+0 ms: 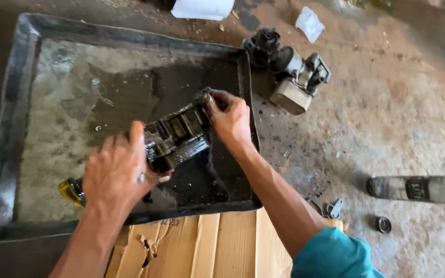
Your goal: The person scrubs a carburetor with a brush and liquid in a metal tray, repeatedly turning the part to clean different sides. The person handles the carburetor by hand and uses a brush to remove grime.
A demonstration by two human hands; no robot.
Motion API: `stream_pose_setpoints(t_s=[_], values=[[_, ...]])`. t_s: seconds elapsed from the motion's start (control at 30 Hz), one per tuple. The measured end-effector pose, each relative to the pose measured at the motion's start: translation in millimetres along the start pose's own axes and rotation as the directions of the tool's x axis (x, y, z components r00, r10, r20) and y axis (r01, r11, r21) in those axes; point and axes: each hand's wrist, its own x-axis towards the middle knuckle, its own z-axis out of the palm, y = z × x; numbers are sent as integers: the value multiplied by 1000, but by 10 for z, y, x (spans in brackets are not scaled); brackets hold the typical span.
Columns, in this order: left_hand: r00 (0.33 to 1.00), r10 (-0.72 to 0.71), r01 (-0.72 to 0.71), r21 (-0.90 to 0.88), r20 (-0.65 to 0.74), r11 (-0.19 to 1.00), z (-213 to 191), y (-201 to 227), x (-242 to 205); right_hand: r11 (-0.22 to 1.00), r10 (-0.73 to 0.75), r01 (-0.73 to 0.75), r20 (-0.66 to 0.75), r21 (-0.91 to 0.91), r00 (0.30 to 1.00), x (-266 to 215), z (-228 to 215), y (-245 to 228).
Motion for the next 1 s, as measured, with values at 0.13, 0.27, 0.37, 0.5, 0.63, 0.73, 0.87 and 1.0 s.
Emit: stream_pose_setpoints(t_s=[0.13, 0.27, 0.37, 0.5, 0.63, 0.73, 0.87, 1.0], values=[[997, -31, 31, 0, 76, 1000, -3, -43, 156, 988, 117, -108, 83, -108, 990, -171, -182, 281], [1000, 22, -22, -6, 1, 1000, -69, -53, 154, 987, 128, -138, 111, 88, 985, -304, -194, 554], [999, -23, 24, -57, 27, 998, -180, 13, 180, 978, 123, -136, 90, 161, 988, -49, -102, 527], [999, 24, -26, -37, -47, 999, -186, 77, 40, 995, -43, 26, 177, 97, 983, 181, 3, 311], [999, -42, 44, -55, 35, 998, -198, 74, 41, 999, -17, 21, 133, -27, 991, 84, -65, 64], [996, -75, 78, -49, 52, 996, -204, 65, 78, 944, -61, 92, 108, -317, 992, -52, -201, -26], [999, -25, 26, -11, 32, 1000, -153, 70, 51, 714, -565, 560, 127, -420, 815, -198, -250, 37], [1000, -25, 25, -20, 2, 999, -129, 87, 2, 617, -689, 687, 159, -384, 707, -174, 17, -21]])
